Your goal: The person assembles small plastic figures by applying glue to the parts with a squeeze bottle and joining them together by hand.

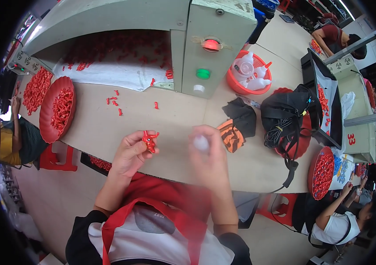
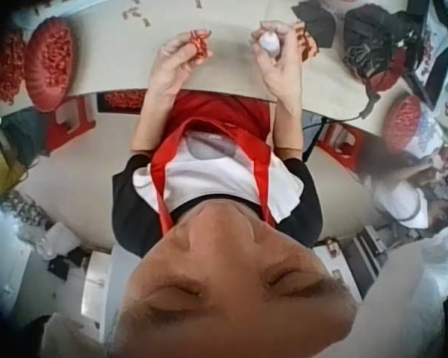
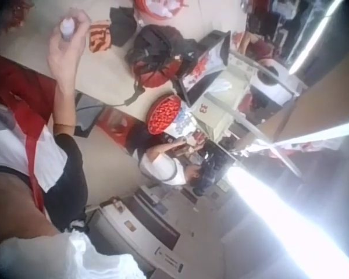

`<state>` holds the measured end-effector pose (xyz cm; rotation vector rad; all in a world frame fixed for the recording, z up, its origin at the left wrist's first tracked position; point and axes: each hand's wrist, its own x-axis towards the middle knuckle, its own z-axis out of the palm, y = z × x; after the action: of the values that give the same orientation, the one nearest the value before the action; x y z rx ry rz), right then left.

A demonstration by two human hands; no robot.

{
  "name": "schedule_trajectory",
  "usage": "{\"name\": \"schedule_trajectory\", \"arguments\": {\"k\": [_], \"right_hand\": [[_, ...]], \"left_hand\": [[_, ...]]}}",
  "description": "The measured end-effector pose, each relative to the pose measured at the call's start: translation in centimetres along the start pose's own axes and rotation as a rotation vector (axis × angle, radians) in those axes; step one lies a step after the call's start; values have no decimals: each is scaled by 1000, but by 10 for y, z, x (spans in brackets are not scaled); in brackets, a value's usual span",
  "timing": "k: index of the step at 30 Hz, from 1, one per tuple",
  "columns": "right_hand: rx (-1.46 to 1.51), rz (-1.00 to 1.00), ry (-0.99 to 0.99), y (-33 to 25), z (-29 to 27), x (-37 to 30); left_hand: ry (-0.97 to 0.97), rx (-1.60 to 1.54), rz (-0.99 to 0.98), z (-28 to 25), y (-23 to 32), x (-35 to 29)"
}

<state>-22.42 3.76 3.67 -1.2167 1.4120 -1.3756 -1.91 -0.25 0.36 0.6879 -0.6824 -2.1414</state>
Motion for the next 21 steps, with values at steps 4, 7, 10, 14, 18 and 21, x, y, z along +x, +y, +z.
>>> {"name": "schedule_trajectory", "arguments": {"k": [4, 7, 10, 14, 18, 21], "right_hand": [[7, 59, 20, 2, -17, 3], [-800, -3, 274, 22, -34, 16], [-980, 69, 351, 47, -49, 19], [-1040, 51, 349, 58, -51, 15], [-44, 174, 191, 22, -24, 10], [387, 156, 43, -10, 15, -7]], "left_hand": [[-126, -280, 11, -12, 0, 3], [-207, -552, -60, -16, -6, 6], [-228, -651, -105, -18, -11, 7], [-241, -681, -129, -17, -16, 10], [-256, -602, -127, -19, -17, 10], [-137, -378, -46, -9, -15, 8]]}}
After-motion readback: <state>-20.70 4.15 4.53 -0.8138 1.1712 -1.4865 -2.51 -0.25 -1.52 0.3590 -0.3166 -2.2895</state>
